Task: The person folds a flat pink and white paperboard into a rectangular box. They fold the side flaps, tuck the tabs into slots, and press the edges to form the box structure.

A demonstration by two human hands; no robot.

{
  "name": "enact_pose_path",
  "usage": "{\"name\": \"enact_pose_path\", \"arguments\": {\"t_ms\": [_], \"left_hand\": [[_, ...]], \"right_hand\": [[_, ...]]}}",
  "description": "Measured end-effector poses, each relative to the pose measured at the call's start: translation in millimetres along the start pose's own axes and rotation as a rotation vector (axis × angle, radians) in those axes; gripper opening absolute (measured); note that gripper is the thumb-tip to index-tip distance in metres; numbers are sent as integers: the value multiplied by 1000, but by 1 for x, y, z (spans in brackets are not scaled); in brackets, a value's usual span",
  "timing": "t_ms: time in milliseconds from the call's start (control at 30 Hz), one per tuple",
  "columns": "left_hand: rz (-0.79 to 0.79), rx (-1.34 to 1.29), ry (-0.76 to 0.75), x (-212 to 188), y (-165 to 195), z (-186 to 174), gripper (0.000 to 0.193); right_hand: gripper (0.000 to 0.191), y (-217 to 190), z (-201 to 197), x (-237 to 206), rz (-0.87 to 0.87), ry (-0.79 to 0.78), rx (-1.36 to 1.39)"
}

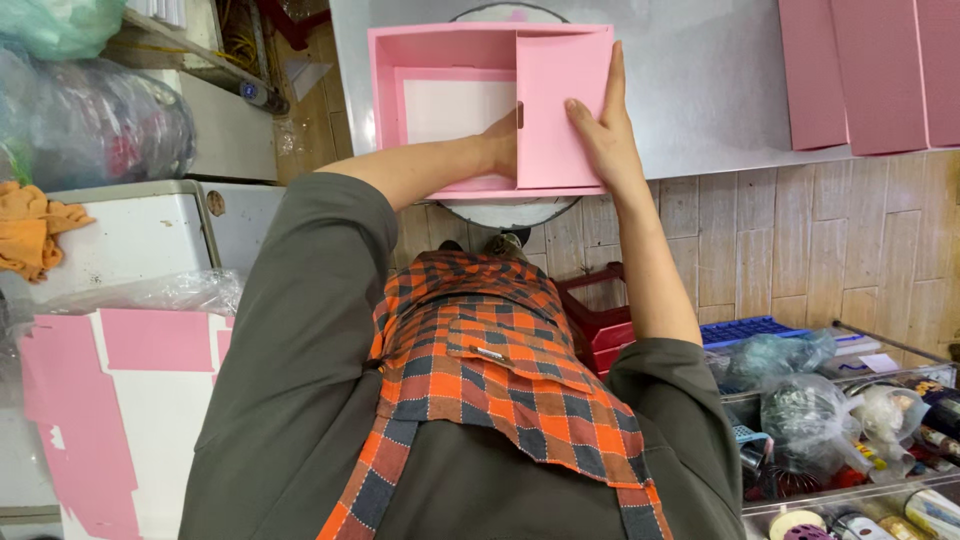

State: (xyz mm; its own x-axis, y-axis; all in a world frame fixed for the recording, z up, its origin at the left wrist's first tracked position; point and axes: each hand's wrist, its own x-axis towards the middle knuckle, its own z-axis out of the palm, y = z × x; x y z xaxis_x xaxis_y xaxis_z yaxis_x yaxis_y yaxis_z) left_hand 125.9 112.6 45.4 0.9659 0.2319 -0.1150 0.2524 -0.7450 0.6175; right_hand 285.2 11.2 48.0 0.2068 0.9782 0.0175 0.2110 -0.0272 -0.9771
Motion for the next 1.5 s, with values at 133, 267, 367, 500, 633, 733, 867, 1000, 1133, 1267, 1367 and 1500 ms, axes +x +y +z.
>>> {"name": "enact_pose_path", "arguments": {"t_ms": [133, 267, 367, 500, 633, 733, 867, 1000, 1133, 1267, 1367, 1500], "left_hand": [[-66, 85, 10, 3, -6, 13, 50], [-187, -133, 28, 14, -4, 21, 43], [-77, -147, 37, 14, -3, 19, 41], [-93, 633, -605, -5, 3, -3, 46], [-260, 541, -599, -22, 16, -24, 37], [-209, 375, -166, -13, 21, -19, 93], [-166, 477, 18, -9, 19, 16, 109], [-25, 414, 280, -17, 3, 35, 111], [-34, 356, 276, -18, -1, 35, 115], [-185, 200, 191, -20, 3, 35, 122], [-155, 259, 180, -20, 2, 37, 125], [-44, 253, 202, -10, -4, 39, 128]], "right_hand": [[94, 6, 0, -3, -23, 13, -159], [102, 4, -1, -4, -31, 34, -306], [108, 2, 0, -6, 95, 46, -450], [111, 3, 3, -7, -23, 105, -617], [111, 8, 4, -6, -23, 115, -681], [105, 11, 2, -6, 44, 99, -732], [101, 12, 2, -8, -17, 100, -766], [100, 10, 4, -10, -48, 108, -732], [98, 7, 6, -14, -54, 119, -709], [95, 4, 10, -16, -39, 118, -716], [93, 0, 14, -18, 21, 113, -682], [94, -8, 18, -24, 54, 96, -606]]}}
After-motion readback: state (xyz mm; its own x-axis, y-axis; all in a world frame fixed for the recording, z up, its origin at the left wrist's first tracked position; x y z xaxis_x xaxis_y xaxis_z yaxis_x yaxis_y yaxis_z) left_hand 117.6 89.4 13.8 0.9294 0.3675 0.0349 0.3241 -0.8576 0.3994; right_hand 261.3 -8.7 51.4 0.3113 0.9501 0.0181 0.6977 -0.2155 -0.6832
